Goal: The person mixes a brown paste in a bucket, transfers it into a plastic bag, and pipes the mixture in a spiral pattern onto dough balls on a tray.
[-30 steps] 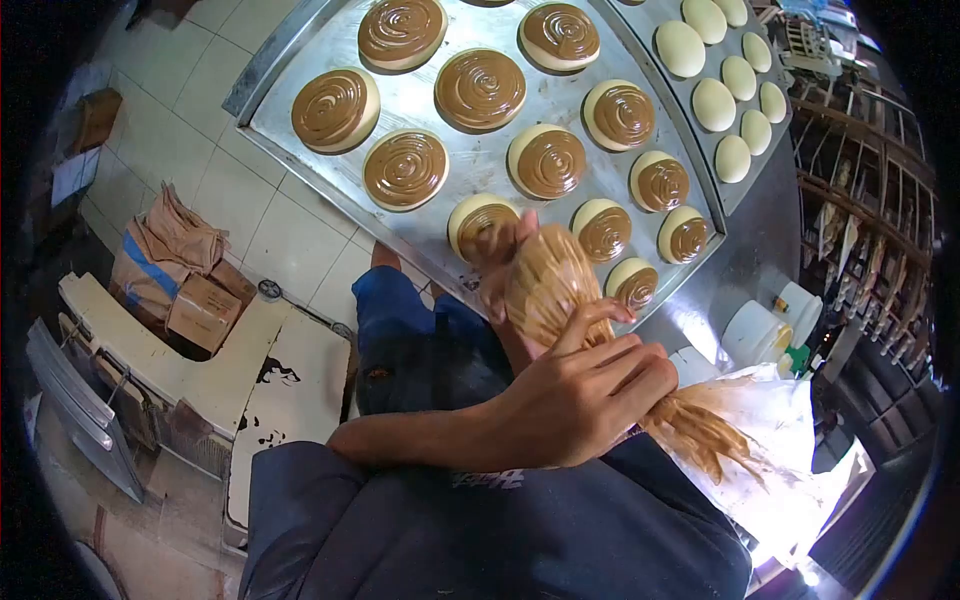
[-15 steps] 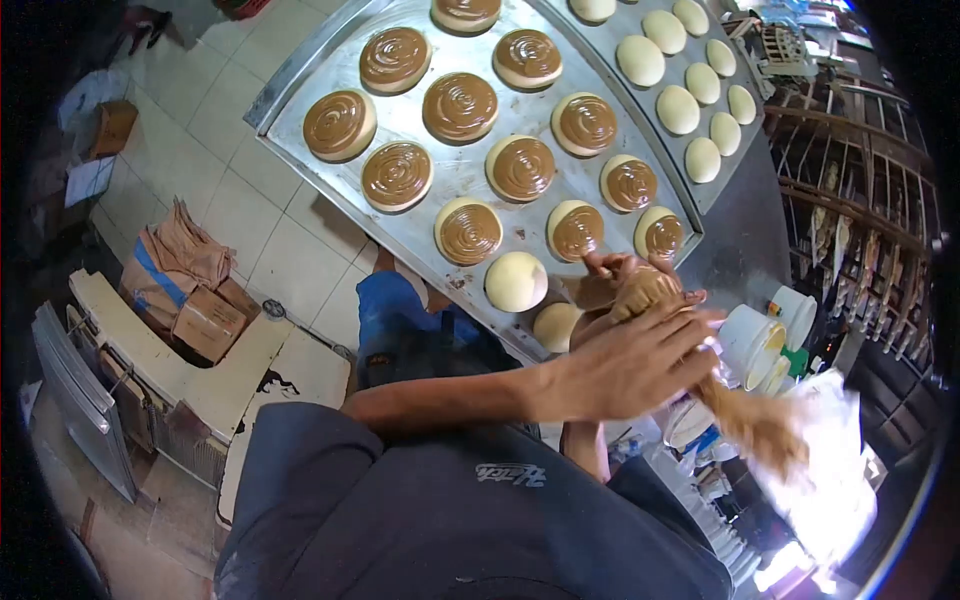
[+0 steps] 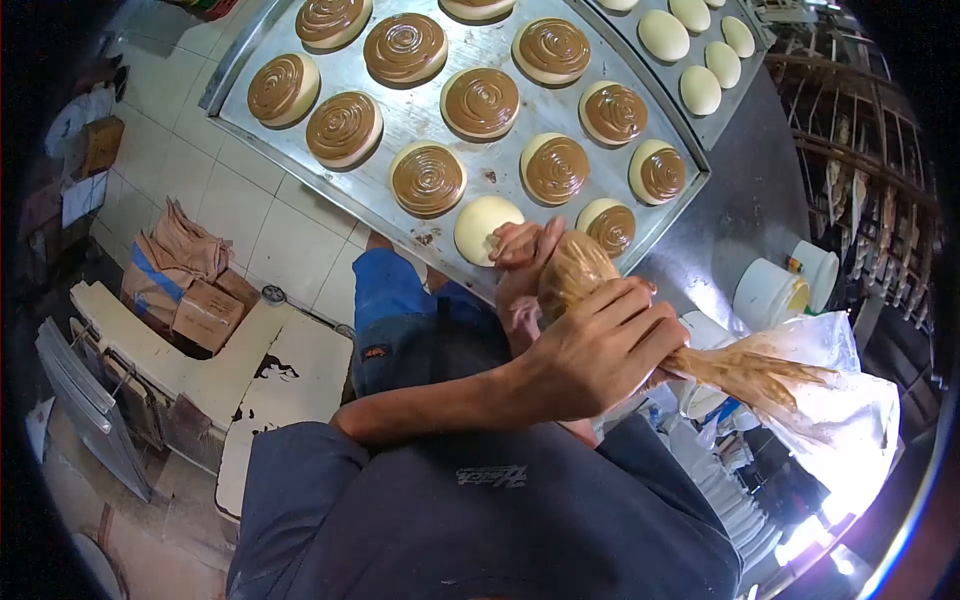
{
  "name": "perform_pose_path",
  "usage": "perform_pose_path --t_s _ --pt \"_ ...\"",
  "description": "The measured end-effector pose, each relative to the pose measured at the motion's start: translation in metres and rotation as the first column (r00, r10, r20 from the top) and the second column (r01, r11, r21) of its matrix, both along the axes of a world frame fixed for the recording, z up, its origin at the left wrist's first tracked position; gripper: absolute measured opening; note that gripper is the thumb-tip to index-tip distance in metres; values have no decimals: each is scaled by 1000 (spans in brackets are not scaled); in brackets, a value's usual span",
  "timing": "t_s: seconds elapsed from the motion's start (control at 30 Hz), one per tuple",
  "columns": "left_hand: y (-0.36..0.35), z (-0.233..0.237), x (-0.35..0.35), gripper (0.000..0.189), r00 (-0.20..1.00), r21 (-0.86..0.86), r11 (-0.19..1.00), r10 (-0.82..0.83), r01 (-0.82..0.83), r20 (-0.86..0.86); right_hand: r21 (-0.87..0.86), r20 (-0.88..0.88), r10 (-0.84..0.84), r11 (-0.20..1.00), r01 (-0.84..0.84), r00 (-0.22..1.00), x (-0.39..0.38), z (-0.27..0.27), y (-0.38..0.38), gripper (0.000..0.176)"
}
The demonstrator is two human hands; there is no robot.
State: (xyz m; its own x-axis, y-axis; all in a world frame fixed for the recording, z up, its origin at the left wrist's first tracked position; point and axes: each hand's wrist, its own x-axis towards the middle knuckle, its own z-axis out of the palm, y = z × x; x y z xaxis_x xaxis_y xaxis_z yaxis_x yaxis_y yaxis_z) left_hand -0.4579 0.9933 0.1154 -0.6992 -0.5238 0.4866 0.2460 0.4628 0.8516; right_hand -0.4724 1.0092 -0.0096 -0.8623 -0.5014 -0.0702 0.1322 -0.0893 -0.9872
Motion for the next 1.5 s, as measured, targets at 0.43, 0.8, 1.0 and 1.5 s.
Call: perform_pose_path --t_s 0.43,0.8,1.0,1.5 --pt "4 7 18 24 990 94 991 -102 92 103 -296 10 49 954 -44 999 -15 -22 19 43" --pt "2 6 19 34 983 105 987 -136 124 122 -330 190 186 937 -116 964 -15 -9 16 35" --pt "6 2 22 45 975 224 961 -191 163 113 -386 48 28 923 -7 998 -37 -32 26 35" --pt "5 2 22 48 970 238 954 -214 182 119 -172 83 341 931 -323 937 -21 -27 34 42"
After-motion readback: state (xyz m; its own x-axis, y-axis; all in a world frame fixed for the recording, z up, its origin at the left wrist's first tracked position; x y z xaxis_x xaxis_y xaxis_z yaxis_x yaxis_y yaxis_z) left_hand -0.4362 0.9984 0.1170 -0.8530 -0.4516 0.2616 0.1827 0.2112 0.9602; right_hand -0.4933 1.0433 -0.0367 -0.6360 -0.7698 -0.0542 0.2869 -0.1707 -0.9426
